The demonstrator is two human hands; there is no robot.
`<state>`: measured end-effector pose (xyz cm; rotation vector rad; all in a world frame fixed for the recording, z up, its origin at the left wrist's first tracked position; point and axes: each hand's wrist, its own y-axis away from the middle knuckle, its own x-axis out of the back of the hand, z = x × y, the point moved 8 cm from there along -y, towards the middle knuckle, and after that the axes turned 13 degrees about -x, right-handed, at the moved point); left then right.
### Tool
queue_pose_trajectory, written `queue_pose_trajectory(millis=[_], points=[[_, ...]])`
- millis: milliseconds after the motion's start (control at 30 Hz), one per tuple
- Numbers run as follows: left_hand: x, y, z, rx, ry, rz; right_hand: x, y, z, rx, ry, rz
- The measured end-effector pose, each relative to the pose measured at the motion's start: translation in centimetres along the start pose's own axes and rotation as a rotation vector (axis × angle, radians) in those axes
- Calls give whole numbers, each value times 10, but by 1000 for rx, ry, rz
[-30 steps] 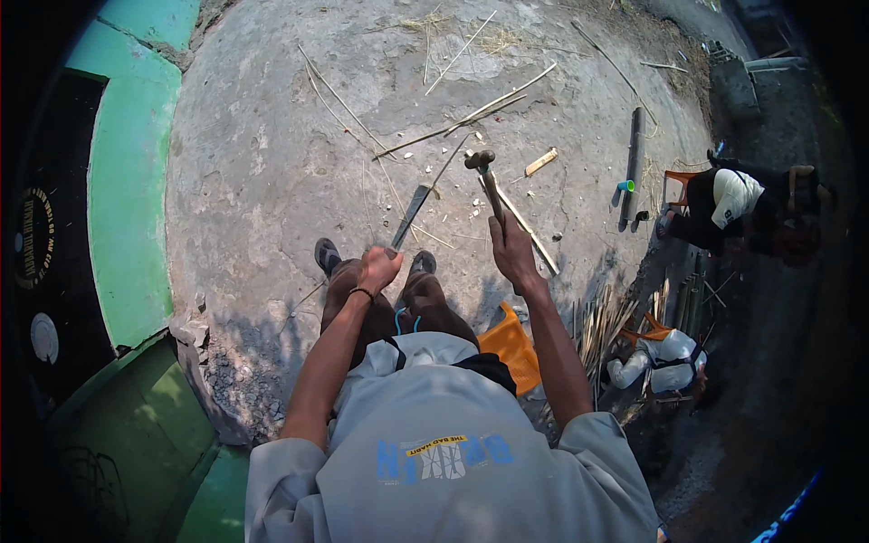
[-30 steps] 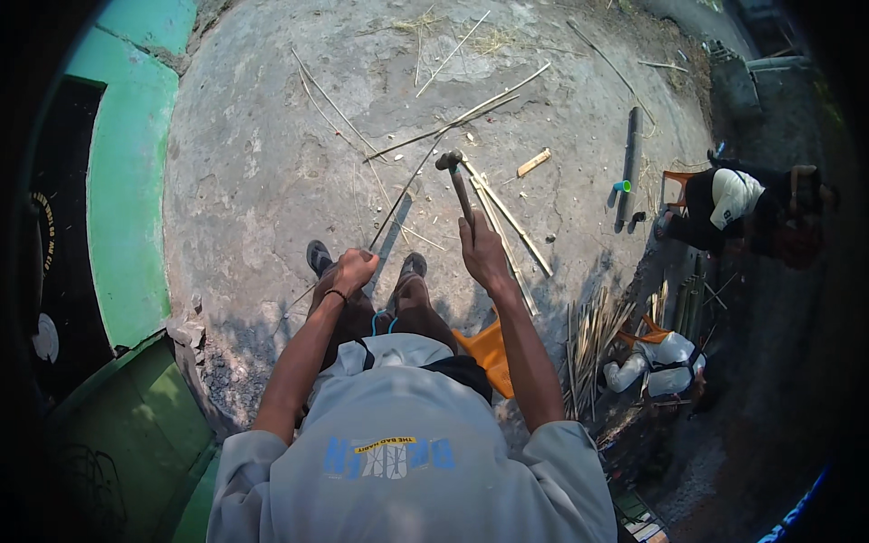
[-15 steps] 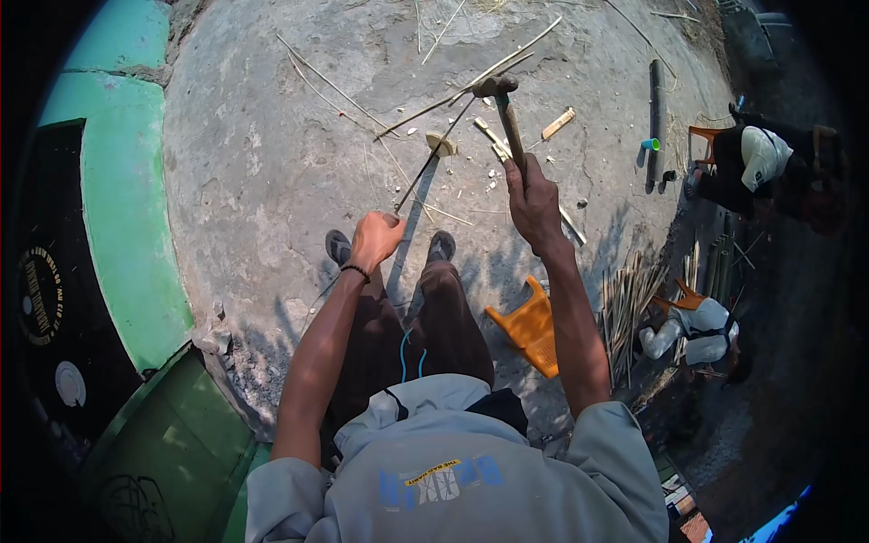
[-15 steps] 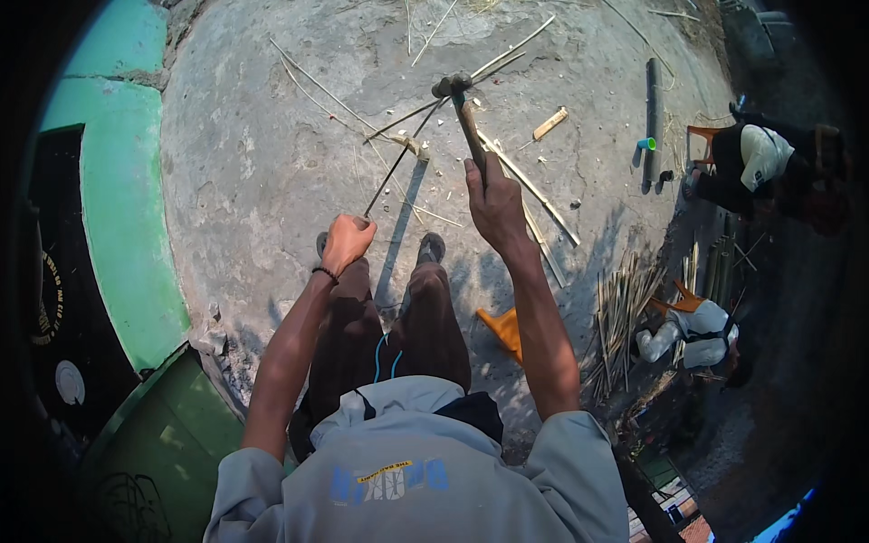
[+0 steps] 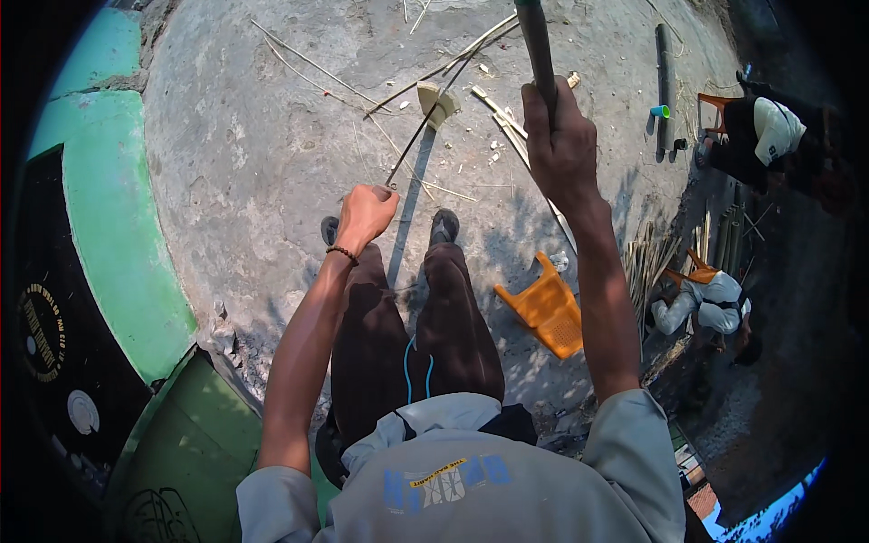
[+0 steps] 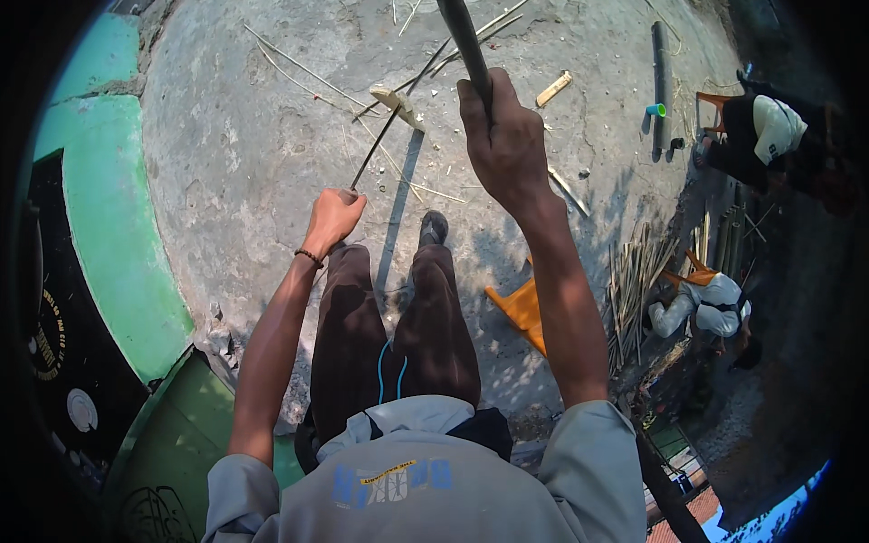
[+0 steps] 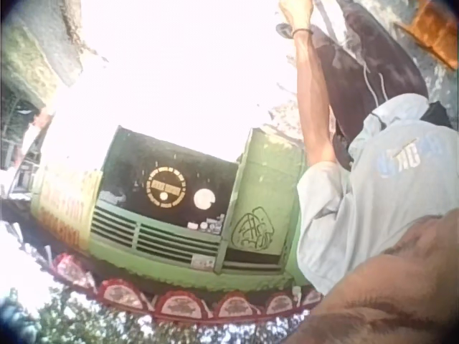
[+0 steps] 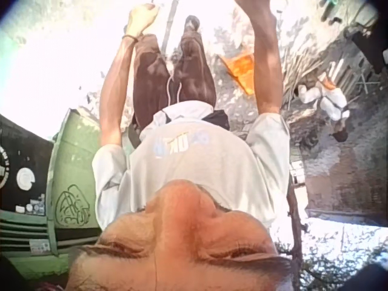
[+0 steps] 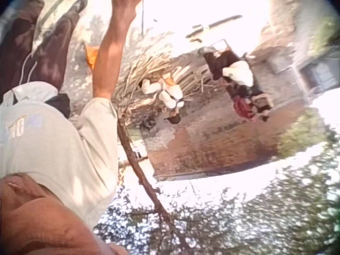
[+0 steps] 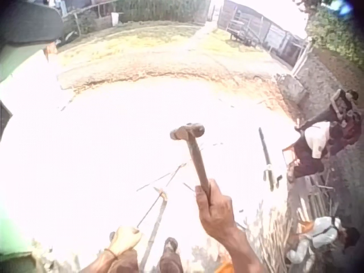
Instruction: The person splits pieces of bamboo into strips using a machete and a hammer, striking the blade into the bamboo stalks to divide them.
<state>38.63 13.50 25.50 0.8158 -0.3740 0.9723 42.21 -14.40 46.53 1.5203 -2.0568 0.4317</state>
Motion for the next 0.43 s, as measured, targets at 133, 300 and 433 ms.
queue_pose_trajectory(millis=[133,300,433], points=[[3,-9,3,18,-18,-30,-58,2,62,-53,50,-51],[-17,-9,2,47,-63,-120,-80,23,138,-286,203,-221],[-15,-10,-9,223,48,-127,-37,16,55,-216,23,-73]])
